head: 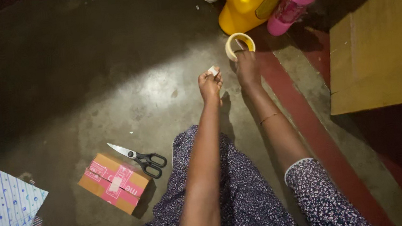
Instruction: The person sits on the floor and uses scissors to cut a strip of clear adhesive tape, then applies it to seal a small cardboard box. They smooth the tape and repeat the process to add another strip across the box.
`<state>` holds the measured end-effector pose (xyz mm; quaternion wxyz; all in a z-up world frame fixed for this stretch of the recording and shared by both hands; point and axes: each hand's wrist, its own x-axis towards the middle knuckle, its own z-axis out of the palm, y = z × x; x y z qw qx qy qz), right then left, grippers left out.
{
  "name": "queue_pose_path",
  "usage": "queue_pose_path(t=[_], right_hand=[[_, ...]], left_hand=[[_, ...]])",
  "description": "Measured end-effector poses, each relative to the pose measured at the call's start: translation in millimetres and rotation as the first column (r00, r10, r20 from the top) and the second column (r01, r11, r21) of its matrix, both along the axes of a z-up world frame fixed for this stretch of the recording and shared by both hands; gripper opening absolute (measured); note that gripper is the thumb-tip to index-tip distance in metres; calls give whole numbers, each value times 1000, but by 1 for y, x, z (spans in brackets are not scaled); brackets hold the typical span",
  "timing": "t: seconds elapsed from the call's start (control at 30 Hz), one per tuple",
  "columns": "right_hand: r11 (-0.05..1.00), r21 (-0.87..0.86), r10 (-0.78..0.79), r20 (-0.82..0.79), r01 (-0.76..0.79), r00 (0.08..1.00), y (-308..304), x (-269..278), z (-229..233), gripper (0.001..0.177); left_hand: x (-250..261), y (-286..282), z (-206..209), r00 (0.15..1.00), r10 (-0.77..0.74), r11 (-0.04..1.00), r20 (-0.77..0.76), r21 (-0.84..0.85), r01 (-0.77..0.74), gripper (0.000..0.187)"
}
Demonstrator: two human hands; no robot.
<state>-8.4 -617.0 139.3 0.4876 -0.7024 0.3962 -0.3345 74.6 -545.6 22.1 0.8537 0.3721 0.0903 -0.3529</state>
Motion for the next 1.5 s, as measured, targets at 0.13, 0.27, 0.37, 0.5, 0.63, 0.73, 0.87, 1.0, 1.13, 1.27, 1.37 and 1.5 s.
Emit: queue_pose_path(t=[0.13, 0.27, 0.37, 0.5, 0.63, 0.73, 0.87, 1.0, 1.13, 1.27, 1.37, 1.5], right_hand=[[584, -759, 2, -353, -288, 935, -3, -2, -5, 27], [570, -753, -11, -409, -330, 913, 1, 5, -9, 19], [550, -758, 44, -392, -350, 919, 10, 6, -5, 18], [573, -746, 138, -320, -339, 937, 26, 10, 6, 22], [554, -752, 144, -336, -357, 931, 41, 11, 17, 27], [542, -754, 149, -349, -372, 925, 49, 12, 21, 24], [557, -737, 173, -348, -383, 921, 60, 15, 22, 24], [505, -752, 264, -333, -423, 905, 65, 19, 26, 28], [500, -740, 299, -340, -450, 892, 78, 20, 29, 27], [483, -746, 323, -335, -459, 885, 84, 22, 34, 28], [483, -744, 319, -341, -461, 884, 87, 23, 36, 27], [473, -750, 327, -337, -462, 883, 92, 22, 39, 28]], left_hand=[[-2, -3, 0, 998, 31, 999, 45, -19, -30, 18], [1, -3, 9, 997, 54, 999, 59, -6, -54, 21], [3, 1, 15, 997, 50, 998, 59, 37, -52, 20], [2, 9, 21, 996, 53, 998, 75, 40, -56, 19], [7, 21, 25, 994, 61, 998, 86, 17, -63, 19], [14, 30, 26, 992, 90, 995, 90, 38, -94, 20], [26, 42, 22, 989, 112, 991, 95, 61, -118, 21], [33, 46, 9, 983, 172, 984, 65, 29, -175, 21], [36, 48, -7, 989, 145, 984, 20, 106, -146, 20], [42, 51, -12, 980, 200, 971, -6, -133, -199, 20], [45, 59, -6, 985, 167, 985, -31, -34, -169, 23], [47, 69, 1, 986, 158, 986, -46, -50, -161, 25]])
